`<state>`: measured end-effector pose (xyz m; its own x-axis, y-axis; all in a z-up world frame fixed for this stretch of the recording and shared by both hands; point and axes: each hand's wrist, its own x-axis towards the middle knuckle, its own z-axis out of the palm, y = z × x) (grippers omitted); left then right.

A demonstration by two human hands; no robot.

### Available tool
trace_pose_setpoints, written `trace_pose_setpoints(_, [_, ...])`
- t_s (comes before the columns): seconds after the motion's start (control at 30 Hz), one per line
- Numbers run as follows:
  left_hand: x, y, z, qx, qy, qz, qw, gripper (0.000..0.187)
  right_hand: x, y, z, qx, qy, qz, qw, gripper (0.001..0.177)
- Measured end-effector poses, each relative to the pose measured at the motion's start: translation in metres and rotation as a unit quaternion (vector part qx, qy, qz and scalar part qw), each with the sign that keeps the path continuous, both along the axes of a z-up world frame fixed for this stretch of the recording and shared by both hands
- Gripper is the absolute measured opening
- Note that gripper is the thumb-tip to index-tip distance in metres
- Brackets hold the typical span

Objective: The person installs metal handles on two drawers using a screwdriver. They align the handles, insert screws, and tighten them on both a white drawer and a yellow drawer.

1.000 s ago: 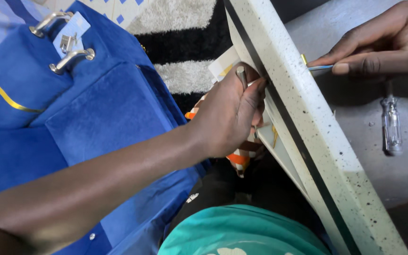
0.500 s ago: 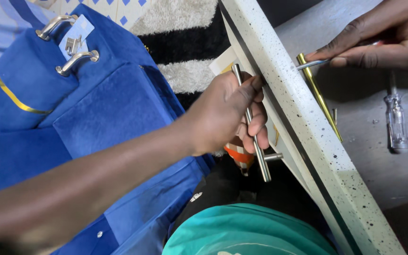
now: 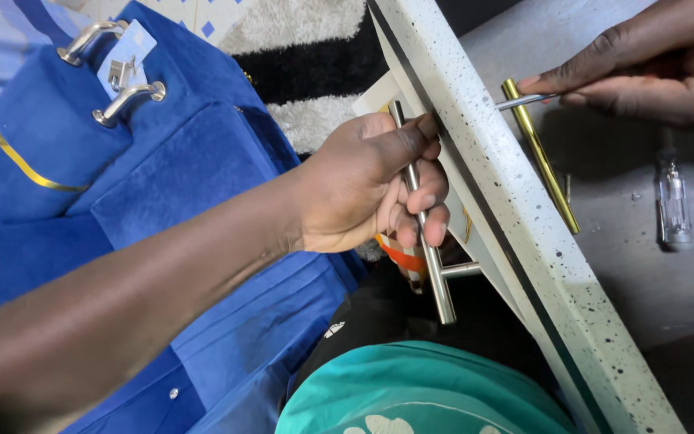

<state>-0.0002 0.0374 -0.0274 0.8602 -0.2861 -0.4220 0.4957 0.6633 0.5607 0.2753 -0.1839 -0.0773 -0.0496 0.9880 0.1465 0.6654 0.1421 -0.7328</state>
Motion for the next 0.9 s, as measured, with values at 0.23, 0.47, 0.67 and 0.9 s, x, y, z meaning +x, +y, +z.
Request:
trace_pose_setpoints(0.23, [0.003, 0.012, 0.004, -0.092, 0.057, -0.016, 0.994, 0.023, 0.006, 0.002, -0.007, -0.002, 0.000, 0.014, 1.000, 0.021])
trace_pose_setpoints(0.47, [0.009, 0.018, 0.011, -0.182, 0.122, -0.035, 0.975, 0.021, 0.007, -0.001, -0.009, -0.062, 0.000, -0.014, 0.998, 0.025])
trace_pose_setpoints(0.67, [0.026, 0.036, 0.021, -0.208, 0.133, -0.127, 0.961, 0.028, 0.005, 0.000, -0.008, 0.059, -0.020, 0.049, 0.997, 0.023])
trace_pose_setpoints(0.9, [0.039, 0.036, 0.045, -0.136, 0.222, -0.134, 0.956, 0.049, 0.002, 0.007, 0.007, 0.002, -0.006, 0.042, 0.999, 0.033])
